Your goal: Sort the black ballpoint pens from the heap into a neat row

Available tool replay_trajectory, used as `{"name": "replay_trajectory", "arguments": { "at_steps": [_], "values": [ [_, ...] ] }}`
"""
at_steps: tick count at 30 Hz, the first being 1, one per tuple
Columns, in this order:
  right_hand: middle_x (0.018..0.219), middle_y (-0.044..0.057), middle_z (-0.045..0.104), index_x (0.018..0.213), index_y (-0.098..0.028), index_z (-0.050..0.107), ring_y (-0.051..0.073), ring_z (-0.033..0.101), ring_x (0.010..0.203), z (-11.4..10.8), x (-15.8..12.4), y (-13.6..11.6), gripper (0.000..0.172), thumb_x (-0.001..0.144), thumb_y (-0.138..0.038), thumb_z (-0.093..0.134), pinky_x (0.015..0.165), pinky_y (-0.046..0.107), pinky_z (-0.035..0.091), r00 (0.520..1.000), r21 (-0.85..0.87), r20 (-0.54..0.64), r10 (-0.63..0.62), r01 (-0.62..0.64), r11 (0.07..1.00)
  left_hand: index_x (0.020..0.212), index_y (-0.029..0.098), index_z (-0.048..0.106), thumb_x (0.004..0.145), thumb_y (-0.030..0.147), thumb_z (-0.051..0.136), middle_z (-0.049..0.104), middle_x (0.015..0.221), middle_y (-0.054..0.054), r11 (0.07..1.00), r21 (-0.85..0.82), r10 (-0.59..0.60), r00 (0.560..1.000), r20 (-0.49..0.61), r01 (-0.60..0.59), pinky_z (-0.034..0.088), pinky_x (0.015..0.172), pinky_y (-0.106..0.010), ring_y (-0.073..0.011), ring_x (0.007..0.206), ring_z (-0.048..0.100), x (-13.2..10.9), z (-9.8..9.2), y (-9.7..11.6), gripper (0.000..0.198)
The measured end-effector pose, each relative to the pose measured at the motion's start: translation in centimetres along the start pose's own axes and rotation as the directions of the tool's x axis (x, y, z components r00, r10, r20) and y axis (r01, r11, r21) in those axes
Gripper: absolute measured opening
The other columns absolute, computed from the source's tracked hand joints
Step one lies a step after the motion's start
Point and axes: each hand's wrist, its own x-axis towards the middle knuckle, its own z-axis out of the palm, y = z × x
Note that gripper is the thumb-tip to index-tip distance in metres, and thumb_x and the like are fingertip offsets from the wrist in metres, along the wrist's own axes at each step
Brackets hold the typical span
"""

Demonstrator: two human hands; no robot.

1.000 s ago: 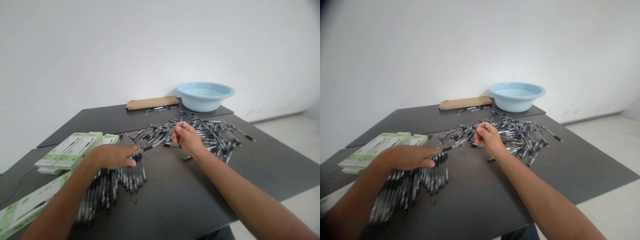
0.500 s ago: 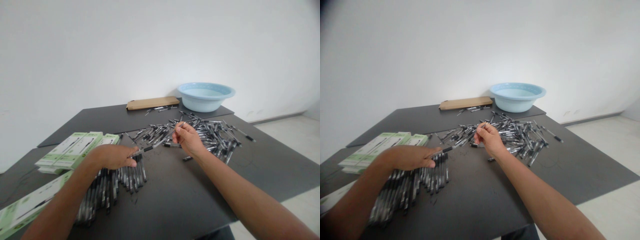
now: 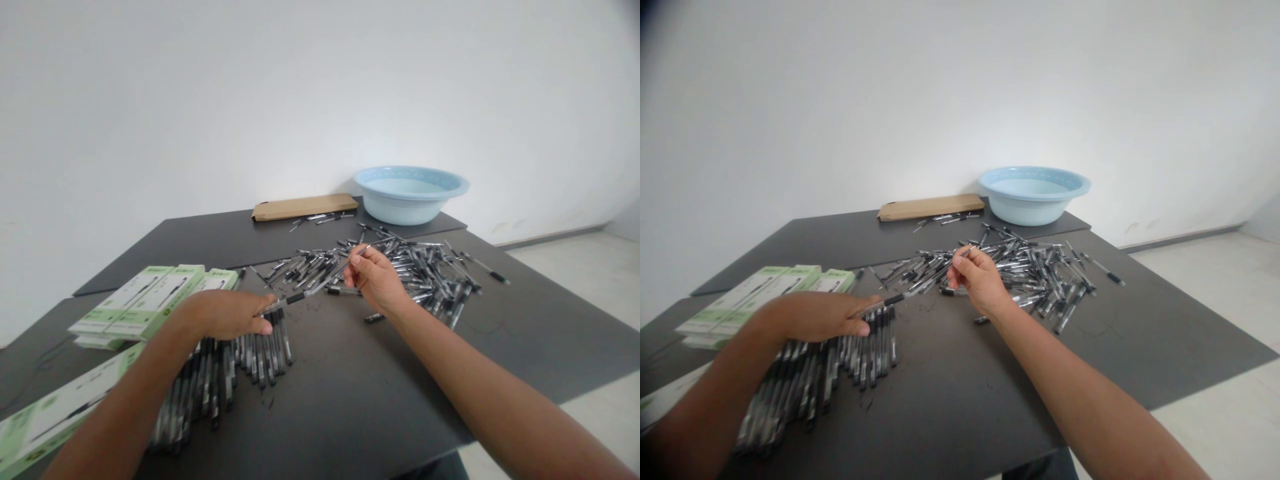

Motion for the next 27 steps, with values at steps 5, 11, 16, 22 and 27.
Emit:
{"name": "replay_trajectory", "arguments": {
  "at_steps": [5,11,16,22,27],
  "values": [
    [0.057,-0.004,0.064,0.076,-0.021,0.055,0.01,0.055,0.045,-0.02,-0.03,0.03,0.03,0.075,-0.04,0.077,0.046,0.022,0.042,1.0,-0.001,0.0,-0.005,0.005,1.0,0.154,0.005,0.03,0.096,0.045,0.042,0.035,0.155,-0.02,1.0,0.004,0.025,1.0,-0.005,-0.025,0.031,0.114,-0.04,-0.0304,0.14,0.04,0.23,0.17,-0.27,0.072],
    [0.058,-0.003,0.065,0.077,-0.02,0.056,0.01,0.056,0.045,-0.18,0.06,0.17,0.028,0.076,-0.038,0.077,0.047,0.021,0.042,1.0,0.015,0.009,-0.004,0.004,1.0,0.153,0.005,0.031,0.097,0.044,0.043,0.039,0.153,-0.022,0.999,0.017,0.037,0.999,-0.017,-0.037,0.035,0.112,-0.042,-0.0317,0.137,0.044,0.47,0.42,-0.58,0.07],
    [0.058,-0.004,0.065,0.078,-0.02,0.055,0.01,0.056,0.045,-0.29,0.04,0.36,0.029,0.076,-0.039,0.077,0.047,0.02,0.042,1.0,0.015,0.012,-0.004,0.004,1.0,0.151,0.008,0.037,0.096,0.041,0.046,0.041,0.152,-0.021,0.998,0.002,0.058,0.998,-0.041,-0.057,0.035,0.112,-0.043,-0.0319,0.137,0.044,0.52,0.57,-0.63,0.065],
    [0.058,-0.004,0.064,0.079,-0.02,0.055,0.01,0.055,0.045,-0.21,0.05,0.36,0.028,0.077,-0.039,0.076,0.047,0.02,0.042,1.0,0.008,0.01,-0.006,0.006,1.0,0.151,0.004,0.035,0.096,0.041,0.045,0.045,0.149,-0.024,0.998,0.0,0.058,0.998,-0.016,-0.058,0.038,0.109,-0.043,-0.0335,0.133,0.048,0.72,0.55,-0.43,0.067],
    [0.058,-0.004,0.064,0.079,-0.02,0.055,0.01,0.055,0.045,-0.14,0.11,0.31,0.029,0.076,-0.039,0.076,0.047,0.021,0.042,1.0,0.011,0.012,-0.002,0.002,1.0,0.153,0.005,0.033,0.097,0.043,0.042,0.04,0.153,-0.022,0.998,0.019,0.058,0.998,-0.012,-0.058,0.036,0.111,-0.041,-0.0316,0.136,0.045,0.6,0.51,-0.31,0.069]
  ]
}}
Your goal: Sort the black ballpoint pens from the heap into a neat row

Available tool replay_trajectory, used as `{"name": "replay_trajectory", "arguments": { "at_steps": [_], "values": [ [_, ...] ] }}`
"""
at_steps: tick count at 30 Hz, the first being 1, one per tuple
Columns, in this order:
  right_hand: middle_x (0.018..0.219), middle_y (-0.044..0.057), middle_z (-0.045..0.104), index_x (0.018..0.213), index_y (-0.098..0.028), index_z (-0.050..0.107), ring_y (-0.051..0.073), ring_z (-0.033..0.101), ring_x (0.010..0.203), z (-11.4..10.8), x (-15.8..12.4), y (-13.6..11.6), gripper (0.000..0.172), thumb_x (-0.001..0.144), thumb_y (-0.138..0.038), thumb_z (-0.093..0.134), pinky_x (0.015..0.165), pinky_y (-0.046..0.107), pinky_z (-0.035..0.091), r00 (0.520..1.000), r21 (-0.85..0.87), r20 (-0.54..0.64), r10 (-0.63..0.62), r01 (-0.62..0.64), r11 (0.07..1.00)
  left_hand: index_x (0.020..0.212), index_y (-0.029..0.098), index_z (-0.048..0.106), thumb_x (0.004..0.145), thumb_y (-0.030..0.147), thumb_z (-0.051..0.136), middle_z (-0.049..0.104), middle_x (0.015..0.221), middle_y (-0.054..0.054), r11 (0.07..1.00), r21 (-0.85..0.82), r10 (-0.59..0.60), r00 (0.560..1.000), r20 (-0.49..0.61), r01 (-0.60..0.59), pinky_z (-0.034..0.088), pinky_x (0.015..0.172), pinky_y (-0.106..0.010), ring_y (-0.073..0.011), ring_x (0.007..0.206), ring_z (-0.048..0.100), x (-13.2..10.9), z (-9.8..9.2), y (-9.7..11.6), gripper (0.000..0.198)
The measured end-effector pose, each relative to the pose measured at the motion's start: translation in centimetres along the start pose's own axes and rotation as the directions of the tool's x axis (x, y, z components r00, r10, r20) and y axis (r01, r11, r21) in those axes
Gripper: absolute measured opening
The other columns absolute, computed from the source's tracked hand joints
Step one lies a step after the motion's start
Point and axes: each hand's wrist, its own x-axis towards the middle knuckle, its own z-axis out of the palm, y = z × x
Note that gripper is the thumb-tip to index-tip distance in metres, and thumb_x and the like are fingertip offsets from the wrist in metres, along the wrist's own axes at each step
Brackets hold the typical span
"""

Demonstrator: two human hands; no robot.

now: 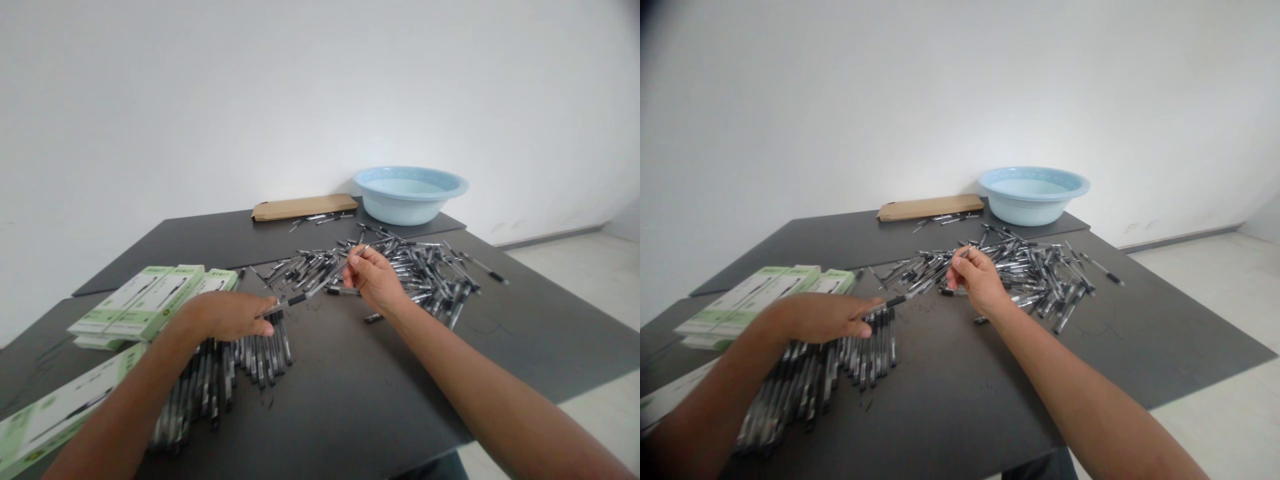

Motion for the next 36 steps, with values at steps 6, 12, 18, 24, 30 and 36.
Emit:
{"name": "replay_trajectory", "arguments": {
  "at_steps": [6,12,18,24,30,36],
  "values": [
    [0.057,-0.004,0.064,0.079,-0.02,0.054,0.01,0.055,0.045,0.1,0.0,0.0,0.03,0.076,-0.039,0.077,0.046,0.021,0.042,1.0,0.0,-0.002,-0.005,0.005,1.0,0.153,0.006,0.032,0.096,0.044,0.042,0.04,0.153,-0.021,1.0,0.006,-0.023,1.0,0.006,0.023,0.035,0.111,-0.04,-0.0314,0.137,0.044,-0.1,-0.1,0.1,0.07],
    [0.057,-0.004,0.064,0.081,-0.021,0.054,0.01,0.055,0.044,0.1,-0.1,0.1,0.03,0.076,-0.04,0.077,0.046,0.02,0.041,1.0,-0.013,-0.001,-0.01,0.01,1.0,0.153,0.007,0.034,0.095,0.044,0.044,0.041,0.152,-0.02,1.0,-0.01,-0.024,1.0,-0.011,0.024,0.035,0.111,-0.043,-0.0322,0.136,0.045,-0.2,-0.1,0.0,0.07],
    [0.057,-0.004,0.065,0.081,-0.021,0.054,0.01,0.056,0.045,0.1,-0.1,0.0,0.03,0.076,-0.04,0.077,0.046,0.02,0.042,1.0,-0.01,0.0,-0.001,0.001,1.0,0.153,0.004,0.032,0.095,0.043,0.043,0.038,0.153,-0.022,1.0,0.009,-0.028,1.0,-0.005,0.028,0.034,0.112,-0.041,-0.0314,0.138,0.043,-0.5,-0.3,0.2,0.07],
    [0.058,-0.004,0.065,0.082,-0.021,0.055,0.01,0.056,0.045,0.1,-0.2,0.2,0.028,0.077,-0.039,0.076,0.046,0.02,0.042,1.0,-0.008,0.001,0.001,-0.001,1.0,0.152,0.004,0.034,0.094,0.042,0.043,0.039,0.152,-0.021,0.999,0.004,-0.036,0.999,-0.024,0.036,0.035,0.112,-0.044,-0.033,0.137,0.044,-0.8,-0.5,0.5,0.071],
    [0.057,-0.005,0.065,0.082,-0.022,0.054,0.011,0.056,0.045,0.3,-0.2,0.2,0.031,0.075,-0.041,0.078,0.046,0.021,0.041,1.0,-0.01,0.003,-0.005,0.005,1.0,0.153,-0.001,0.029,0.094,0.043,0.041,0.034,0.155,-0.021,0.999,0.007,-0.051,0.999,-0.01,0.051,0.031,0.115,-0.04,-0.0309,0.14,0.04,-1.0,-0.8,0.5,0.075],
    [0.058,-0.005,0.065,0.085,-0.022,0.056,0.011,0.056,0.045,0.4,-0.3,0.1,0.028,0.075,-0.038,0.078,0.046,0.021,0.041,1.0,0.014,0.022,-0.016,0.016,1.0,0.155,0.003,0.025,0.095,0.047,0.04,0.032,0.156,-0.02,0.998,-0.011,-0.063,0.998,-0.003,0.063,0.031,0.114,-0.042,-0.0313,0.14,0.039,-1.0,-0.6,-0.3,0.076]
  ]
}}
